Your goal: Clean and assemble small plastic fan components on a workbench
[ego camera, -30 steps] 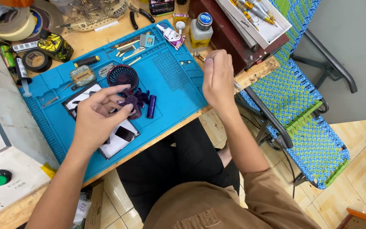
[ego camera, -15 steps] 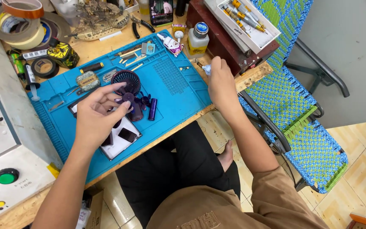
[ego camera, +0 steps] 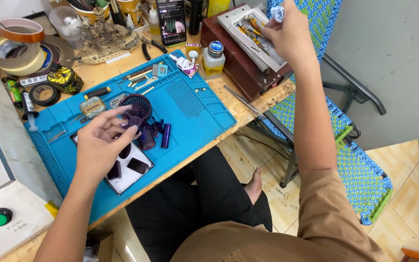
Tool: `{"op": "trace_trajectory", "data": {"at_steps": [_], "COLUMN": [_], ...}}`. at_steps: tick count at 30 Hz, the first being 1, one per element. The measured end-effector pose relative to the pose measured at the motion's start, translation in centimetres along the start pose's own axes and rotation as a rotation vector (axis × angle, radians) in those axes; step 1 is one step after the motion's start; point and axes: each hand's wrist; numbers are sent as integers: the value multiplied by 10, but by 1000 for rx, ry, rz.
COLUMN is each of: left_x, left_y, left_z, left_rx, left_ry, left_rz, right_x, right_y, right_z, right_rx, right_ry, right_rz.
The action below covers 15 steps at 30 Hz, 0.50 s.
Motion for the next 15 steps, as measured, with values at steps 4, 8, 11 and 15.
{"op": "trace_trajectory", "data": {"at_steps": [4, 8, 11, 15], "left_x": [9, 27, 34, 34], "left_y": [-3, -5, -7, -8], "left_z": [3, 8, 6, 7], "left_rx": [-4, -42, -30, -34], "left_ry": [21, 21, 35, 25], "left_rz": [5, -207, -215, -214], "right_x": [66, 83, 57, 26], "right_y": [17, -16, -55, -87], "right_z": [-77, -157, -185, -196], "right_rx": [-171, -60, -33, -75], "right_ry": [-225, -327, -316, -285], "right_rz": [38, -85, -207, -277]}}
Point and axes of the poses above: each hand's wrist, its own z-axis towards the middle knuckle, its own y-axis out of the back of the hand, x = y × z, and after that the axes turned 3 degrees about -x, right-handed
